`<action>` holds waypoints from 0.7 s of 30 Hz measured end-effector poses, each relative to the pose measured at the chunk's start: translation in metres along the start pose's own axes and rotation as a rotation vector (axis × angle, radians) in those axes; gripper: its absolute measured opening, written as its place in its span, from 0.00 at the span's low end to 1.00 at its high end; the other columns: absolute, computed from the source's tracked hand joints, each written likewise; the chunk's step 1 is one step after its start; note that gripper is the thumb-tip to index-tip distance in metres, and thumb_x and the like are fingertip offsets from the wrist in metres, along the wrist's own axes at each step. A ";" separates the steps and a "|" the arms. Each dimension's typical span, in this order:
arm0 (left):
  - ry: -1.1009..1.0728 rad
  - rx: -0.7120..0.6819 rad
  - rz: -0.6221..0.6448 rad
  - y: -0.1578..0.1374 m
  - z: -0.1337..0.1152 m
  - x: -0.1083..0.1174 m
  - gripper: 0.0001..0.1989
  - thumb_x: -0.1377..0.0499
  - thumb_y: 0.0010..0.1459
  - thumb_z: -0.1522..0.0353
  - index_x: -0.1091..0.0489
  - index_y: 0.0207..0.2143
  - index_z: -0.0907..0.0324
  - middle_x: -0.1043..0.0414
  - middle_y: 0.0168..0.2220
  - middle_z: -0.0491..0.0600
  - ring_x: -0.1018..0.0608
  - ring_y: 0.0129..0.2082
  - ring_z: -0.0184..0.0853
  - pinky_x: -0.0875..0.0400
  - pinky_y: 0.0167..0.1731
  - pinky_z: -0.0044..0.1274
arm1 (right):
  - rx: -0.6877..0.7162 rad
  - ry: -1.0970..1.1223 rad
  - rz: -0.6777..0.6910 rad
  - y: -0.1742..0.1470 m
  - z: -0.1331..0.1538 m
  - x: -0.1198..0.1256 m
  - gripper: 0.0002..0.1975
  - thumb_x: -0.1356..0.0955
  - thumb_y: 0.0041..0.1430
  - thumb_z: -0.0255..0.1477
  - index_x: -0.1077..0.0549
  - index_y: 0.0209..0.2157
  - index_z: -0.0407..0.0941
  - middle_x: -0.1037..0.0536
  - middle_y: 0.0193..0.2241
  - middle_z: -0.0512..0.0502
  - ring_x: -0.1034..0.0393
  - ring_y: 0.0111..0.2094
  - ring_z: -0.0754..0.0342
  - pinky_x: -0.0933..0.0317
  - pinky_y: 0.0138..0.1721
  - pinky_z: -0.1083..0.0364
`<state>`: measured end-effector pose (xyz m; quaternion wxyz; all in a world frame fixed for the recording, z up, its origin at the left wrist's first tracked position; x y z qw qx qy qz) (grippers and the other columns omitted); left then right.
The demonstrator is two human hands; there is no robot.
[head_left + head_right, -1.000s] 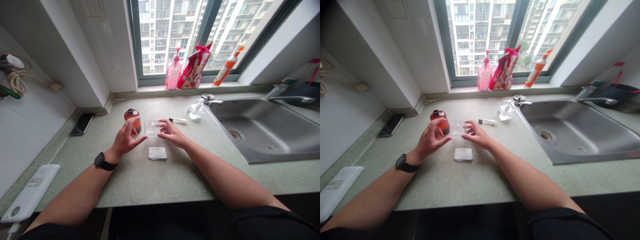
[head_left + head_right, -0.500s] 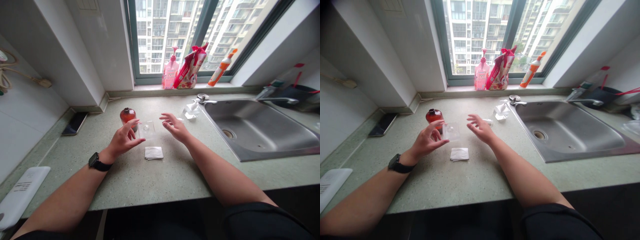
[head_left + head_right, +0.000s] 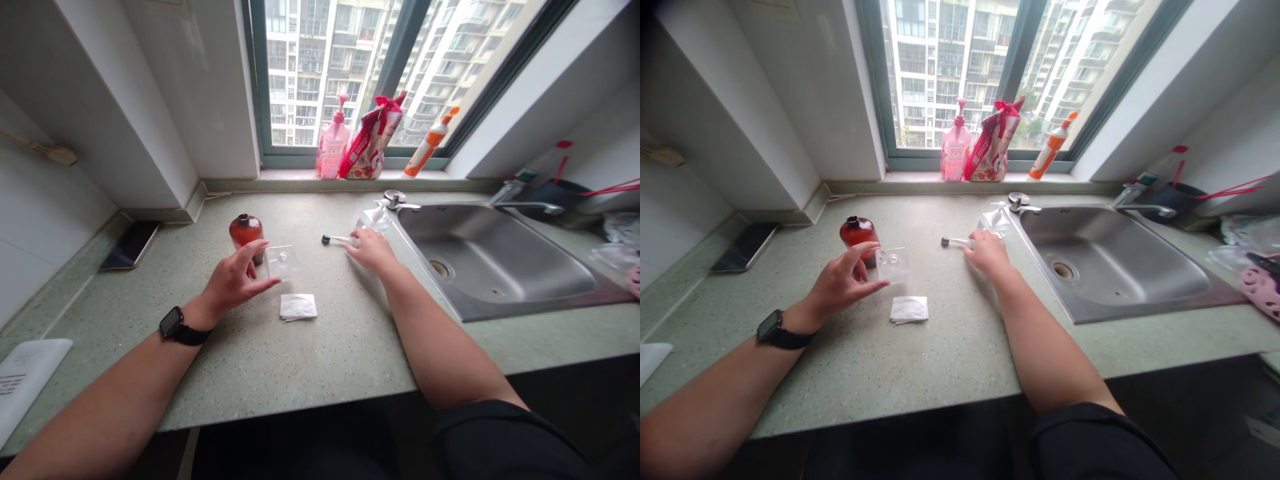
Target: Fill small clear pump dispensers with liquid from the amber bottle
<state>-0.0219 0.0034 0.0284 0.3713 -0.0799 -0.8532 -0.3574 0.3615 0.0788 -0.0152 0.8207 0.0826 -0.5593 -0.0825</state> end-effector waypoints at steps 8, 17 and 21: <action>0.008 -0.010 -0.001 -0.001 0.002 0.001 0.35 0.29 0.63 0.50 0.33 0.64 0.58 0.24 0.32 0.43 0.22 0.26 0.31 0.24 0.29 0.24 | 0.053 0.172 0.036 0.001 0.017 0.010 0.10 0.28 0.65 0.35 0.22 0.47 0.48 0.17 0.50 0.36 0.22 0.53 0.37 0.30 0.59 0.37; 0.046 0.028 -0.042 -0.002 0.002 0.000 0.37 0.28 0.61 0.48 0.33 0.64 0.56 0.21 0.36 0.45 0.19 0.29 0.34 0.22 0.33 0.25 | 0.206 0.902 0.254 -0.021 0.065 0.019 0.25 0.23 0.58 0.54 0.24 0.44 0.49 0.19 0.44 0.43 0.24 0.45 0.45 0.27 0.48 0.44; 0.042 0.023 -0.034 -0.002 0.001 -0.001 0.38 0.28 0.60 0.48 0.33 0.64 0.56 0.18 0.40 0.48 0.14 0.36 0.38 0.20 0.37 0.26 | 0.209 0.948 0.267 -0.025 0.074 0.023 0.25 0.22 0.56 0.54 0.23 0.43 0.50 0.19 0.42 0.45 0.25 0.43 0.46 0.29 0.45 0.46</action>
Point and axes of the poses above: each hand's wrist, its own y-axis towards the middle knuckle, its own x-axis out of the back of the hand, z = x × y, the point moved 2 cm from there along y, towards the middle knuckle
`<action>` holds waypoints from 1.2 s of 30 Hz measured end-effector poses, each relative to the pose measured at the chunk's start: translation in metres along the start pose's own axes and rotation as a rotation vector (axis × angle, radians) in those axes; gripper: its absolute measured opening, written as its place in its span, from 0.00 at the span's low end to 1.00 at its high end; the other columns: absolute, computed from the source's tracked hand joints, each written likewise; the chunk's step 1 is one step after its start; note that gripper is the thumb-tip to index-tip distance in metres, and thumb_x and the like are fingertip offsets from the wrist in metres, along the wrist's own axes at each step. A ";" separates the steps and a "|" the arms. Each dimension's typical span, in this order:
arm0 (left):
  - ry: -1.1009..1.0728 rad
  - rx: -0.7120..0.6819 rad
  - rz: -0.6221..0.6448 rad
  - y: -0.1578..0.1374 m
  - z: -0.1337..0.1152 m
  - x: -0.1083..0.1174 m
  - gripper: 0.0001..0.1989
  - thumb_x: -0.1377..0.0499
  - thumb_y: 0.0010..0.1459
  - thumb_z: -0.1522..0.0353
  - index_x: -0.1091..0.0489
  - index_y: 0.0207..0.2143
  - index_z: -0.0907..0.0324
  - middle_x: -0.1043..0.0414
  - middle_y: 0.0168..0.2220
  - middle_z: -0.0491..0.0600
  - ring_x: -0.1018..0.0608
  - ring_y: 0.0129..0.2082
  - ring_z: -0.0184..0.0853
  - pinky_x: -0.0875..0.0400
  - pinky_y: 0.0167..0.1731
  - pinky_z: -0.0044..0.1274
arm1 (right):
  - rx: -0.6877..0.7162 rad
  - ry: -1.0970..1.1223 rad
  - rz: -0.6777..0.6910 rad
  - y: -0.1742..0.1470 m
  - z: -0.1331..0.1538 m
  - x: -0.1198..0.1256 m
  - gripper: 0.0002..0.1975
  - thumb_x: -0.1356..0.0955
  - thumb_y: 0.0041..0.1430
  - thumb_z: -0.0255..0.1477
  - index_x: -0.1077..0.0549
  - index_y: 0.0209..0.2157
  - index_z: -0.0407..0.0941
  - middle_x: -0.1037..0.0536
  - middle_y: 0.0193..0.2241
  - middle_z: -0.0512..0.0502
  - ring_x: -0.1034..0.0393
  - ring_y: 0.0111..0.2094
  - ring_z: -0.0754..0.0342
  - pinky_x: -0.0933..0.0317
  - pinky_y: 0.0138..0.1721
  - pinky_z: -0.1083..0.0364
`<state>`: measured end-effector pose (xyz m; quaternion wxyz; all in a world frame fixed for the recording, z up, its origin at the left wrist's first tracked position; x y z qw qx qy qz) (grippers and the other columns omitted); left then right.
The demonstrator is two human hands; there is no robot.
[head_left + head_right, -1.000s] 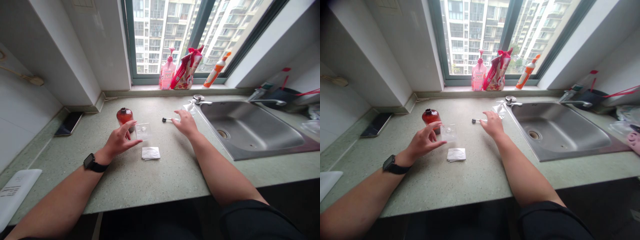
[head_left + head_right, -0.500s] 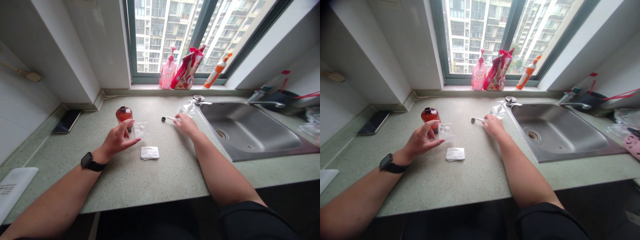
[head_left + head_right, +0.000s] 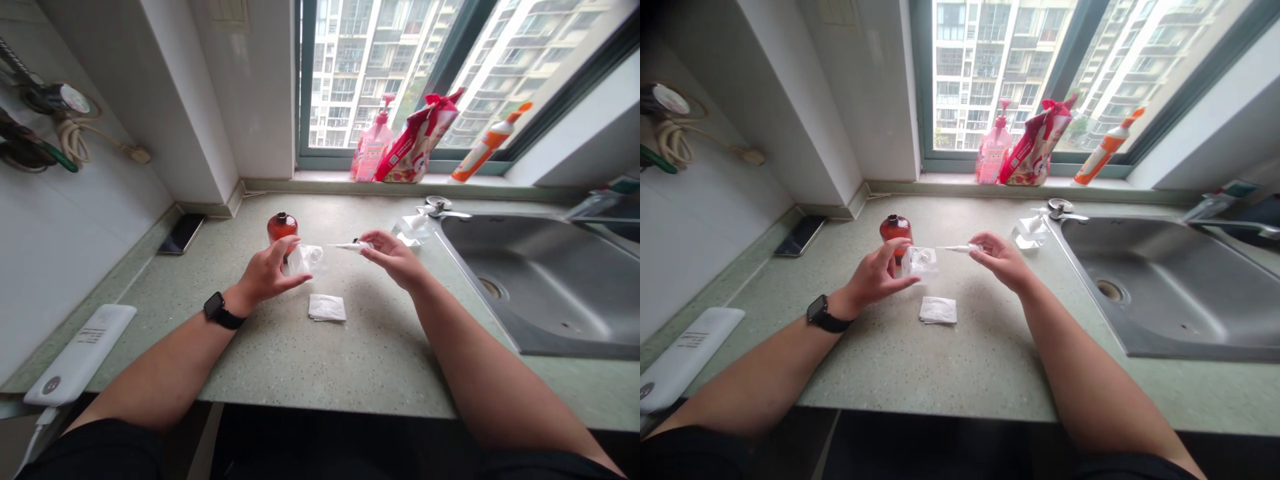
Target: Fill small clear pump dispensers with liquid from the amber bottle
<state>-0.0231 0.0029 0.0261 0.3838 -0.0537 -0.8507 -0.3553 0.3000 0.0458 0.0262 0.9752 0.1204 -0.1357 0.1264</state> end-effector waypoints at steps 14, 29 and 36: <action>0.044 -0.070 0.029 0.000 -0.002 -0.003 0.42 0.28 0.59 0.43 0.34 0.65 0.57 0.16 0.52 0.56 0.12 0.44 0.42 0.17 0.44 0.30 | 0.123 -0.118 -0.020 -0.010 0.016 -0.015 0.23 0.22 0.58 0.54 0.17 0.45 0.52 0.15 0.46 0.43 0.21 0.51 0.41 0.28 0.60 0.36; 0.090 -0.194 0.011 -0.001 -0.007 -0.004 0.41 0.34 0.63 0.40 0.33 0.65 0.60 0.16 0.45 0.53 0.14 0.36 0.38 0.21 0.36 0.26 | 0.315 0.052 -0.085 -0.027 0.029 -0.061 0.20 0.21 0.63 0.37 0.23 0.55 0.54 0.15 0.49 0.45 0.18 0.53 0.46 0.26 0.61 0.40; 0.044 -0.214 0.004 -0.001 -0.009 -0.003 0.40 0.36 0.65 0.40 0.33 0.65 0.61 0.17 0.42 0.52 0.15 0.34 0.37 0.22 0.36 0.26 | 0.350 -0.018 -0.052 -0.027 0.024 -0.062 0.21 0.22 0.65 0.33 0.25 0.57 0.54 0.14 0.49 0.45 0.18 0.53 0.44 0.27 0.61 0.38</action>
Point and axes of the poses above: each hand's wrist, its own y-axis towards the middle knuckle, its own x-axis out of the back of the hand, z = x × y, the point moved 2 cm from there along y, towards the middle knuckle
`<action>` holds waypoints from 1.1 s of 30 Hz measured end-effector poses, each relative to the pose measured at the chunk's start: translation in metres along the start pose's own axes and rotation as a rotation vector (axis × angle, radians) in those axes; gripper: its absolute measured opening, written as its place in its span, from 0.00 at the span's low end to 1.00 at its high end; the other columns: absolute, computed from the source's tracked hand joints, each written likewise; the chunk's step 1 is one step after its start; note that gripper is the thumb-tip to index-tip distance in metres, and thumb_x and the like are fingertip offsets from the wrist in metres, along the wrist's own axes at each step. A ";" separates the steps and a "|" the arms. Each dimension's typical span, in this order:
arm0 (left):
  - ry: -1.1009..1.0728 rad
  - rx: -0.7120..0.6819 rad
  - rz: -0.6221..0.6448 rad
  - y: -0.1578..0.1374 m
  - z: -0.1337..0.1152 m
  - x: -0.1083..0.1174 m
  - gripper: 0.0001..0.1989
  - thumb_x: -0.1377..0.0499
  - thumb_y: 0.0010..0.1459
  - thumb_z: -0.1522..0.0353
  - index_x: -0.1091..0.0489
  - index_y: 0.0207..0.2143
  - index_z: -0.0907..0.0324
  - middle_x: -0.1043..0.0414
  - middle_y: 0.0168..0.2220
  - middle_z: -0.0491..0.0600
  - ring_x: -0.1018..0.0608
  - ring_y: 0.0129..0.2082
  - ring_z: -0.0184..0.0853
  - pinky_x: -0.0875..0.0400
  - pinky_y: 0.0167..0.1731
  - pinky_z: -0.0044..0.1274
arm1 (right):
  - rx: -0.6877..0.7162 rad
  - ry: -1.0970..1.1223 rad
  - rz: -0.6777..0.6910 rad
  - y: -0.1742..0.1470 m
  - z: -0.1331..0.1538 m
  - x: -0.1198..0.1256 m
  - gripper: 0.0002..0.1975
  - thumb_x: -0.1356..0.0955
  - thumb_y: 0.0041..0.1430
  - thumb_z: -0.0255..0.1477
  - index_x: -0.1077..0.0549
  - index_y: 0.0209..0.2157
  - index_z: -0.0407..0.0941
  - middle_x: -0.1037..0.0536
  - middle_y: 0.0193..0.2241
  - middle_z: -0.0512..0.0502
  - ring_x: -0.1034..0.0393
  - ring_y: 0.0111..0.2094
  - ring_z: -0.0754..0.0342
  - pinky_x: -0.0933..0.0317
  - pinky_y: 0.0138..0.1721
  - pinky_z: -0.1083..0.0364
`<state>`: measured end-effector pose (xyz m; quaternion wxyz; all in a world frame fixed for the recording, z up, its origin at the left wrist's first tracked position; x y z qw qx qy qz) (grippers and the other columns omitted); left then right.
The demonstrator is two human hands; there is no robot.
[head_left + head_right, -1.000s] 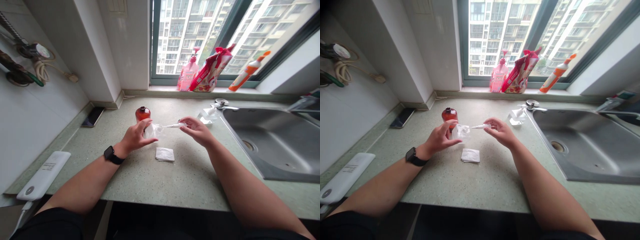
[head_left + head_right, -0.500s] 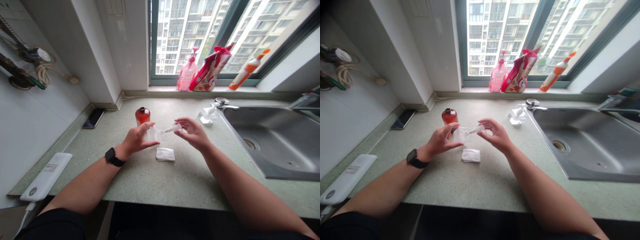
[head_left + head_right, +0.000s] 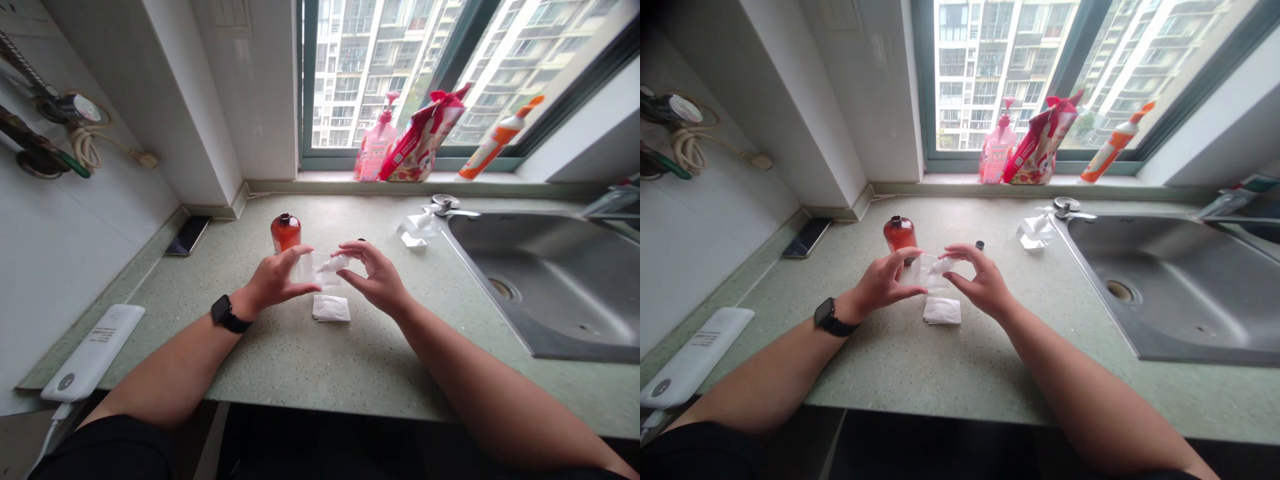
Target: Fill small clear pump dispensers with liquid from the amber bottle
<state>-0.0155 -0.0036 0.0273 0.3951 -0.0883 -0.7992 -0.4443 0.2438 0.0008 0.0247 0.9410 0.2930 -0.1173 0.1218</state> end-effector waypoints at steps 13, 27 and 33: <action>-0.054 0.014 0.004 0.001 0.001 -0.001 0.40 0.40 0.66 0.38 0.34 0.63 0.61 0.26 0.31 0.42 0.29 0.21 0.28 0.36 0.25 0.21 | -0.014 0.019 0.030 -0.002 -0.002 -0.007 0.17 0.25 0.67 0.36 0.24 0.56 0.53 0.14 0.52 0.43 0.19 0.55 0.43 0.27 0.62 0.37; -0.043 0.049 -0.062 0.001 0.002 0.001 0.38 0.37 0.66 0.41 0.35 0.63 0.59 0.26 0.31 0.41 0.32 0.21 0.26 0.36 0.24 0.20 | -0.136 0.238 0.032 -0.002 -0.003 0.000 0.31 0.38 0.72 0.60 0.31 0.65 0.58 0.18 0.61 0.45 0.29 0.69 0.39 0.45 0.74 0.32; -0.032 0.047 -0.105 0.002 0.001 0.003 0.36 0.37 0.68 0.43 0.37 0.64 0.59 0.17 0.46 0.52 0.30 0.22 0.25 0.34 0.24 0.21 | -0.126 0.211 0.063 -0.002 -0.006 0.000 0.34 0.42 0.71 0.64 0.29 0.64 0.58 0.16 0.59 0.46 0.31 0.70 0.41 0.46 0.75 0.33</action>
Point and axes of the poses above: each hand's wrist, its own y-axis towards the middle knuckle, its own x-axis out of the back of the hand, z = x × y, the point moved 2 cm from there along y, towards the middle knuckle
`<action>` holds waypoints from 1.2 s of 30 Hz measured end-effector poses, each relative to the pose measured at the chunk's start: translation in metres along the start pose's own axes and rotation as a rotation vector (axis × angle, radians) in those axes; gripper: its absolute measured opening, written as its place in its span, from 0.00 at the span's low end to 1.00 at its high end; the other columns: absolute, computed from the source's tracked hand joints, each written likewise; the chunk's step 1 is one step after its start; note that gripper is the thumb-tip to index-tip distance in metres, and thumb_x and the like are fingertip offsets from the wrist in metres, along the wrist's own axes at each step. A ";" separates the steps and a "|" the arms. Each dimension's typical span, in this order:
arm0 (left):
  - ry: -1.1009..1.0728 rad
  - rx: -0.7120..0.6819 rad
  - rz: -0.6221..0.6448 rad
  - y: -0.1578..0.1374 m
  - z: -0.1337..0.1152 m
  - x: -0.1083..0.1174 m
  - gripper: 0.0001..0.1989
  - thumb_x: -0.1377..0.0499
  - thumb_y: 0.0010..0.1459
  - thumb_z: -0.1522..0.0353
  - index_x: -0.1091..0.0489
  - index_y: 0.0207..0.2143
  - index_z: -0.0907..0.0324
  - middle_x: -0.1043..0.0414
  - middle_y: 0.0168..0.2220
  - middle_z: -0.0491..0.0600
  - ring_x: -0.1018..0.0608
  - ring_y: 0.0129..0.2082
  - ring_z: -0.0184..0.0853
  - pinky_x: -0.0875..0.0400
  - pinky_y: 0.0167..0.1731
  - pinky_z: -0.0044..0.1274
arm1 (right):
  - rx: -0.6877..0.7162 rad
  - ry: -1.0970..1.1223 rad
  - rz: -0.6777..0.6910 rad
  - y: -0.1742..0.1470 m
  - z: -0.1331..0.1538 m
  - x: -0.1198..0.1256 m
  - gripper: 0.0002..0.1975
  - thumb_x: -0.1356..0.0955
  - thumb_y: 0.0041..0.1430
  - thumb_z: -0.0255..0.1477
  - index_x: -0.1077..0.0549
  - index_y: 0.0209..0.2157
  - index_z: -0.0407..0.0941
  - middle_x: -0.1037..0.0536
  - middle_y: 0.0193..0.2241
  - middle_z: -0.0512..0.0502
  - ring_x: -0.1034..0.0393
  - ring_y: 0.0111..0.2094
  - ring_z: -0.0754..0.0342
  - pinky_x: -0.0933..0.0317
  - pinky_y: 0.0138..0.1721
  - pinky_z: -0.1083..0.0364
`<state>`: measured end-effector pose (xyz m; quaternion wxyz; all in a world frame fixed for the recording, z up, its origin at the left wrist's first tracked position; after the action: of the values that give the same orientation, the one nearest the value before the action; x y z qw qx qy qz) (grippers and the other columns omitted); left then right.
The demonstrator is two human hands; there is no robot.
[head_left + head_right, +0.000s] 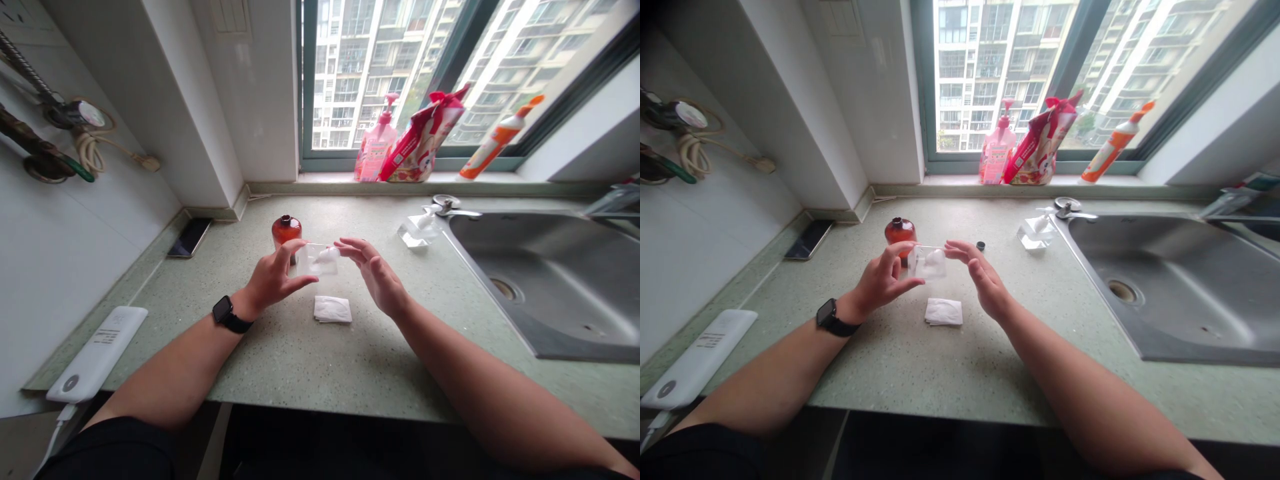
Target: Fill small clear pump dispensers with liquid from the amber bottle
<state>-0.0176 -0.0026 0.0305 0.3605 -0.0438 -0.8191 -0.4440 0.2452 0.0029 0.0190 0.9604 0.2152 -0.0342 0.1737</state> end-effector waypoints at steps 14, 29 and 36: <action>-0.032 -0.024 0.064 0.000 0.001 -0.002 0.36 0.39 0.69 0.43 0.40 0.67 0.56 0.19 0.58 0.58 0.23 0.26 0.28 0.24 0.30 0.23 | -0.022 0.008 -0.017 -0.001 0.003 -0.002 0.27 0.37 0.75 0.56 0.30 0.65 0.57 0.14 0.57 0.46 0.32 0.72 0.41 0.46 0.75 0.31; -0.018 -0.002 0.044 -0.001 0.004 -0.002 0.37 0.37 0.69 0.44 0.40 0.67 0.56 0.17 0.54 0.57 0.23 0.25 0.28 0.25 0.30 0.23 | -0.007 -0.033 -0.133 0.002 0.004 0.003 0.26 0.37 0.75 0.55 0.28 0.63 0.55 0.11 0.40 0.46 0.26 0.68 0.39 0.42 0.72 0.29; -0.033 -0.028 0.071 -0.001 0.002 -0.003 0.37 0.38 0.69 0.43 0.39 0.67 0.57 0.17 0.53 0.57 0.24 0.25 0.28 0.26 0.29 0.23 | -0.006 -0.007 -0.047 0.001 0.012 -0.003 0.26 0.34 0.73 0.54 0.30 0.65 0.58 0.16 0.60 0.45 0.30 0.70 0.40 0.40 0.72 0.32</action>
<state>-0.0166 -0.0008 0.0269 0.3621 -0.0851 -0.8166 -0.4414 0.2420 -0.0023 0.0294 0.9647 0.2138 -0.0329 0.1500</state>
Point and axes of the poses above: each hand's wrist, its own y-axis towards the middle knuckle, its own x-axis out of the back of the hand, z = x × y, the point moved 2 cm from there along y, towards the middle knuckle
